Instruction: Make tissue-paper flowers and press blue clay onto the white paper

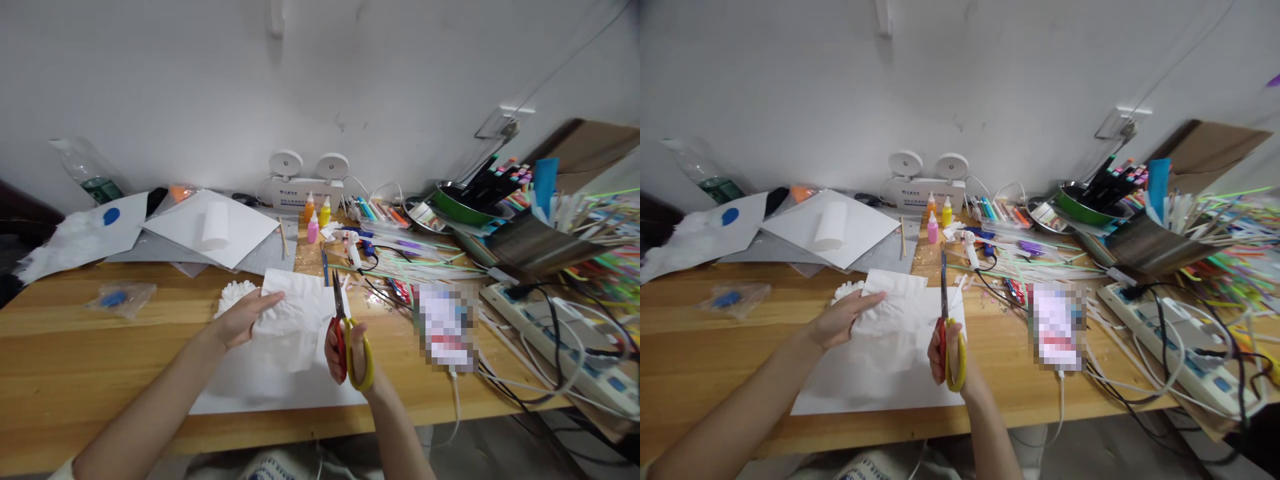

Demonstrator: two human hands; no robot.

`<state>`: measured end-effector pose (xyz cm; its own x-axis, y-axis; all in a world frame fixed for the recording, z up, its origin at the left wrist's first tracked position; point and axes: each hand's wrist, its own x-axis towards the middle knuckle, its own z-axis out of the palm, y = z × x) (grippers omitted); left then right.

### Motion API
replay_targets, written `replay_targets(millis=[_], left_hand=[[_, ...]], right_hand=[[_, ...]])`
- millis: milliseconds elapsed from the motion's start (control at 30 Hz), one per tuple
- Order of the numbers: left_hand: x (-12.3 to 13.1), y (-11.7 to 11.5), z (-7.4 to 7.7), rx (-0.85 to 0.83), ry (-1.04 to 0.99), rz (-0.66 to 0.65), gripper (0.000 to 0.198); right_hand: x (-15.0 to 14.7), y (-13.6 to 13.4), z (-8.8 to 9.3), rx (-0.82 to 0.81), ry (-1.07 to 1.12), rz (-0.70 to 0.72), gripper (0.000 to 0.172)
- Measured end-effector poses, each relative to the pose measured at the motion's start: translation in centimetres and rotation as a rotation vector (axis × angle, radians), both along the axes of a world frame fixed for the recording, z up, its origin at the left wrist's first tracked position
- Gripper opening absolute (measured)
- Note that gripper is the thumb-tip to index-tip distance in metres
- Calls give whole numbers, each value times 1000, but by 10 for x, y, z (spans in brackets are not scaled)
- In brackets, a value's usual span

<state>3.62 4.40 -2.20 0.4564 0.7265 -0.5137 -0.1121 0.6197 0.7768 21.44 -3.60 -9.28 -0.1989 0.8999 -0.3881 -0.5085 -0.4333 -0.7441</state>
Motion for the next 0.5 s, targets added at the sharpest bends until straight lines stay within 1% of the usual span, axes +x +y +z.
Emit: replay_targets(millis=[67, 133, 200, 267, 333, 400, 500], left_hand=[[-5, -2, -1, 3, -2, 9, 15], [-11, -5, -1, 1, 21, 50, 15], [-17, -9, -2, -3, 52, 100, 18], [-21, -13, -3, -4, 62, 126, 21], [-22, -17, -3, -4, 49, 117, 23], [-21, -20, -3, -12, 65, 108, 23], [-14, -26, -2, -25, 125, 87, 24]], right_hand=[[6, 7, 5, -27, 40, 9, 73], [13, 11, 11, -22, 74, 1, 74], [18, 12, 18, 5, 88, -38, 74], [19, 11, 22, 36, 74, -111, 72], [16, 8, 24, 94, 37, -218, 67], [8, 6, 24, 179, -18, -324, 57], [-6, 3, 24, 267, -120, -387, 45]])
